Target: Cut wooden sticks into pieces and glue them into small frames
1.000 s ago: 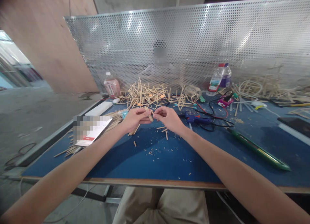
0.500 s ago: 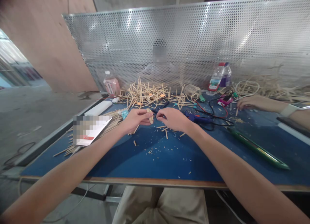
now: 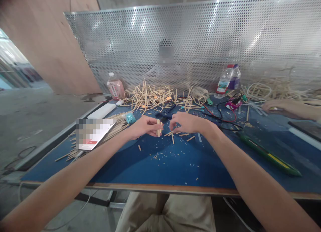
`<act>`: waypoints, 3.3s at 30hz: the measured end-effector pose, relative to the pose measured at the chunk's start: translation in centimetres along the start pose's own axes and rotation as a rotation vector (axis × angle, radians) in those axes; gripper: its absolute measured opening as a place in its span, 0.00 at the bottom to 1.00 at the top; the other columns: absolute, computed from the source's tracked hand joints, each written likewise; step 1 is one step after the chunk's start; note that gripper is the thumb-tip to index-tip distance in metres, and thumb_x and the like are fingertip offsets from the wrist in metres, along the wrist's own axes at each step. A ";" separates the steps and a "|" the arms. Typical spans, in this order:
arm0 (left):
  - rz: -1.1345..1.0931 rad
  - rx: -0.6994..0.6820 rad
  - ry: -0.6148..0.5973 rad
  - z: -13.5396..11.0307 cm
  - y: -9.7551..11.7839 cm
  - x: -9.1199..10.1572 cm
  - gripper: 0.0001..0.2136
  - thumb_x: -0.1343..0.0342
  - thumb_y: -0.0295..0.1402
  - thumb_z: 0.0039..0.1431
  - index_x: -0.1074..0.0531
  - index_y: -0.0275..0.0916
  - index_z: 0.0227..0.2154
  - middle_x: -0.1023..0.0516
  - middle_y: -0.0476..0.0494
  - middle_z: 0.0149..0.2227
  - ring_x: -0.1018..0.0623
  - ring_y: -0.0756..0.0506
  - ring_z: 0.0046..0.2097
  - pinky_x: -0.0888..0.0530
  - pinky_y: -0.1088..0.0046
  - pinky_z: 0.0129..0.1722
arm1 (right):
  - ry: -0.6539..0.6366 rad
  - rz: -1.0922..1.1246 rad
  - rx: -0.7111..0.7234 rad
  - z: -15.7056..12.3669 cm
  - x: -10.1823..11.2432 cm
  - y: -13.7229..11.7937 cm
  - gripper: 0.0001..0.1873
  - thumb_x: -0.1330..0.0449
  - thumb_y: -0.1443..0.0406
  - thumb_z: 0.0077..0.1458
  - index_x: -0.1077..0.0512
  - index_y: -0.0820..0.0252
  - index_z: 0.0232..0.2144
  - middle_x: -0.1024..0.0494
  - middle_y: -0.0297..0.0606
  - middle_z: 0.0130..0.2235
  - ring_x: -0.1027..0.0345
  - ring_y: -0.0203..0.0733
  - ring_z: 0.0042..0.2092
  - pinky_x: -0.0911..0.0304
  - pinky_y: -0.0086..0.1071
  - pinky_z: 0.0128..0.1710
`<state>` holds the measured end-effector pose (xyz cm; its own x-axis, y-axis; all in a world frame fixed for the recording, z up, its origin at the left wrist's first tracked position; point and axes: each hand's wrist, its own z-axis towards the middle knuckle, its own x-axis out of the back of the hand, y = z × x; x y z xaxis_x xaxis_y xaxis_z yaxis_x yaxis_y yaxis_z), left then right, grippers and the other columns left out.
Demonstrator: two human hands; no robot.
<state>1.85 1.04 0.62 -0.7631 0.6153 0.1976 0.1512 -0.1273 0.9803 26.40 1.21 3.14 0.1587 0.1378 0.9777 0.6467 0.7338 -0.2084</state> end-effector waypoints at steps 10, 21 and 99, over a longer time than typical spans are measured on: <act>0.021 -0.087 0.141 0.6 -0.9 0.5 0.12 0.35 0.39 0.52 0.20 0.38 0.38 0.18 0.41 0.36 0.18 0.45 0.37 0.20 0.66 0.41 | 0.069 0.091 -0.104 0.2 -1.1 -1.1 0.06 0.46 0.65 0.57 0.31 0.55 0.29 0.27 0.41 0.35 0.36 0.47 0.38 0.40 0.40 0.41; -0.182 -0.151 0.181 0.6 -0.5 0.5 0.14 0.34 0.40 0.54 0.21 0.35 0.38 0.18 0.42 0.36 0.18 0.46 0.40 0.22 0.62 0.49 | 0.599 0.786 -0.238 2.5 -3.2 -3.3 0.11 0.36 0.61 0.52 0.35 0.55 0.33 0.22 0.34 0.28 0.27 0.41 0.32 0.33 0.37 0.35; -0.161 -0.183 0.204 0.9 -1.0 0.6 0.12 0.36 0.39 0.55 0.21 0.36 0.38 0.20 0.44 0.37 0.21 0.48 0.39 0.21 0.63 0.47 | 0.638 0.680 -0.160 3.1 -4.0 -2.8 0.07 0.38 0.62 0.54 0.33 0.55 0.33 0.25 0.33 0.30 0.29 0.39 0.33 0.34 0.36 0.35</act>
<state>1.85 2.23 -0.22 -0.8812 0.4724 0.0172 -0.0831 -0.1907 0.9781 21.66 0.71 -0.08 0.8866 0.0779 0.4559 0.3528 0.5233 -0.7757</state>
